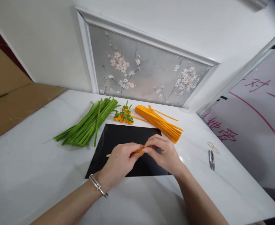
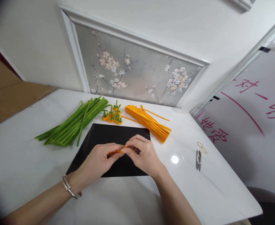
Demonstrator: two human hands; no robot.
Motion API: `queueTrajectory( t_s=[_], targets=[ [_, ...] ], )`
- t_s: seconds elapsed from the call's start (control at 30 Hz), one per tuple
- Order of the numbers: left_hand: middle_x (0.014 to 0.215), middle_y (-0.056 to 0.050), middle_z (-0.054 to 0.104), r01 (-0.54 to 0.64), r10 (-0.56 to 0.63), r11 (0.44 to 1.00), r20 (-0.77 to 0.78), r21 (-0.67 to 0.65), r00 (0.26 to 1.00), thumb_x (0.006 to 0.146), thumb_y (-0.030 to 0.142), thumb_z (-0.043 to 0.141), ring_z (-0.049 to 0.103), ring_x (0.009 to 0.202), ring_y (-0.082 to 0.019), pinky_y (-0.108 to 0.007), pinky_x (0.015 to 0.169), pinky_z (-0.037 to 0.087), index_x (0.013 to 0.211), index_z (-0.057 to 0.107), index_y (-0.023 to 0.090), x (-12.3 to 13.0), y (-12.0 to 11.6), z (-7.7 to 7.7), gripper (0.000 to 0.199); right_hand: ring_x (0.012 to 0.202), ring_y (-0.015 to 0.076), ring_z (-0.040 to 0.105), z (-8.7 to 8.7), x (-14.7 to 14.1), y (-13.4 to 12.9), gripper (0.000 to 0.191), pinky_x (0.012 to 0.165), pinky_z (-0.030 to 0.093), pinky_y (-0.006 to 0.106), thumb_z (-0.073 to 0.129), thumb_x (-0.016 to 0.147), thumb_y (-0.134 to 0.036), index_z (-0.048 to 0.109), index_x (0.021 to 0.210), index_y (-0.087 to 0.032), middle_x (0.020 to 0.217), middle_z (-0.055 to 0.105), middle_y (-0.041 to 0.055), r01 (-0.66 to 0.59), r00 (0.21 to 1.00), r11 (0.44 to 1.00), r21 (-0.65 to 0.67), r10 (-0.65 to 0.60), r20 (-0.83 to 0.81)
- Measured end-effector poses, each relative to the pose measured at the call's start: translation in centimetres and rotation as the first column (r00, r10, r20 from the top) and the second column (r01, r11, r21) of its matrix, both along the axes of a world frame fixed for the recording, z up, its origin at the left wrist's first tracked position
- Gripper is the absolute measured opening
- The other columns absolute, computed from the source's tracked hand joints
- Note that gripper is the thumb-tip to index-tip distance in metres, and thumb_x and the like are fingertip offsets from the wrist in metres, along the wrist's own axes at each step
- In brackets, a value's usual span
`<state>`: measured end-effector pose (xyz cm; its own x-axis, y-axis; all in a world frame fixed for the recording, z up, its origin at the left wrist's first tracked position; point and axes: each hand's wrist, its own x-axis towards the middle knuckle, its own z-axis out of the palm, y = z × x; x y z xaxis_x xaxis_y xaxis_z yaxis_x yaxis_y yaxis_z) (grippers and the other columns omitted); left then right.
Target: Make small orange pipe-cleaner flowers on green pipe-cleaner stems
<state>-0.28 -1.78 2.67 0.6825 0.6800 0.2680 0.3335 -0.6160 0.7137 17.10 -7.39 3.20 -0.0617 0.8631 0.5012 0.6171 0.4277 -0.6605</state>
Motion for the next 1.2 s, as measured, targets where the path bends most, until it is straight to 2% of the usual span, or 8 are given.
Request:
queueTrajectory(
  t_s=[0.17, 0.3, 0.43, 0.57, 0.63, 0.8, 0.87, 1.2],
  targets=[
    [0.077, -0.001, 0.066, -0.039, 0.040, 0.996, -0.003, 0.081, 0.999, 0.090, 0.021, 0.050, 0.058, 0.069, -0.016, -0.025, 0.063, 0.038, 0.084, 0.064, 0.021, 0.0, -0.4, -0.4, 0.016, 0.054, 0.0095, 0.057, -0.4, -0.5, 0.1, 0.011, 0.049, 0.051, 0.022, 0.059, 0.087, -0.026, 0.061, 0.078, -0.020, 0.074, 0.058, 0.0003, 0.004, 0.981, 0.983, -0.184, -0.039, -0.189],
    [0.086, -0.001, 0.068, 0.016, 0.002, 0.967, 0.072, -0.254, 0.997, 0.085, 0.026, 0.058, 0.062, 0.076, -0.016, -0.024, 0.067, 0.043, 0.096, 0.062, 0.021, 0.2, -0.1, 0.0, 0.012, 0.054, 0.0085, 0.057, -0.5, -0.3, 0.2, 0.009, 0.051, 0.050, 0.021, 0.060, 0.085, -0.020, 0.061, 0.076, -0.019, 0.075, 0.058, -0.0007, 0.036, 0.980, 0.988, -0.153, -0.064, -0.186],
    [0.081, -0.006, 0.067, 0.161, -0.031, 0.638, 0.184, -0.753, 0.982, 0.092, 0.051, 0.041, 0.061, 0.064, -0.014, -0.026, 0.061, 0.046, 0.089, 0.063, 0.015, -0.2, 0.8, 0.7, 0.043, 0.055, 0.0085, 0.057, -0.2, 0.0, 0.0, 0.009, 0.051, 0.050, 0.021, 0.060, 0.086, -0.017, 0.062, 0.077, -0.020, 0.078, 0.058, 0.0000, 0.015, 0.989, 0.998, -0.062, -0.024, -0.147],
    [0.063, -0.003, 0.061, 0.299, -0.157, 0.306, 0.262, -0.904, 0.952, 0.087, 0.056, 0.047, 0.045, 0.045, -0.007, -0.020, 0.045, 0.032, 0.087, 0.064, 0.011, -0.8, 1.2, 0.6, 0.048, 0.058, 0.0091, 0.056, 0.1, -0.1, -0.2, 0.011, 0.054, 0.051, 0.022, 0.058, 0.087, -0.017, 0.064, 0.078, -0.020, 0.081, 0.061, 0.0015, -0.051, 0.995, 0.999, 0.016, 0.052, -0.089],
    [0.059, 0.001, 0.054, 0.304, -0.159, 0.345, 0.263, -0.888, 0.951, 0.085, 0.052, 0.054, 0.036, 0.043, -0.005, -0.019, 0.043, 0.025, 0.084, 0.064, 0.012, -0.8, 1.1, 0.5, 0.041, 0.060, 0.0098, 0.056, 0.2, -0.2, -0.2, 0.012, 0.055, 0.051, 0.022, 0.058, 0.087, -0.017, 0.063, 0.077, -0.020, 0.080, 0.061, 0.0018, -0.052, 0.995, 0.999, 0.006, 0.053, -0.079],
    [0.057, 0.003, 0.049, 0.134, -0.105, 0.824, 0.083, -0.551, 0.991, 0.089, 0.044, 0.050, 0.037, 0.051, -0.009, -0.022, 0.048, 0.027, 0.064, 0.061, 0.014, -0.1, 0.7, 0.4, 0.040, 0.058, 0.0114, 0.060, -0.2, -0.1, 0.0, 0.007, 0.053, 0.050, 0.022, 0.062, 0.084, -0.023, 0.063, 0.078, -0.020, 0.070, 0.061, 0.0003, 0.007, 0.990, 0.987, -0.160, -0.030, -0.139],
    [0.057, 0.002, 0.050, 0.063, -0.054, 0.927, 0.033, -0.371, 0.998, 0.090, 0.039, 0.048, 0.039, 0.053, -0.010, -0.023, 0.050, 0.026, 0.063, 0.063, 0.015, 0.0, 0.5, 0.4, 0.039, 0.056, 0.0122, 0.062, -0.3, -0.1, 0.0, 0.011, 0.053, 0.051, 0.023, 0.061, 0.086, -0.029, 0.064, 0.082, -0.019, 0.067, 0.061, 0.0000, 0.005, 0.982, 0.966, -0.259, -0.054, -0.180],
    [0.077, -0.004, 0.065, -0.074, 0.082, 0.972, -0.027, 0.222, 0.996, 0.093, 0.024, 0.045, 0.057, 0.074, -0.018, -0.028, 0.069, 0.037, 0.084, 0.068, 0.020, -0.1, -0.1, -0.4, 0.025, 0.043, 0.0108, 0.058, -0.5, -0.8, 0.2, 0.026, 0.044, 0.046, 0.020, 0.061, 0.084, -0.042, 0.060, 0.075, -0.017, 0.051, 0.058, -0.0031, -0.003, 0.926, 0.904, -0.428, -0.159, -0.342]
  ],
)
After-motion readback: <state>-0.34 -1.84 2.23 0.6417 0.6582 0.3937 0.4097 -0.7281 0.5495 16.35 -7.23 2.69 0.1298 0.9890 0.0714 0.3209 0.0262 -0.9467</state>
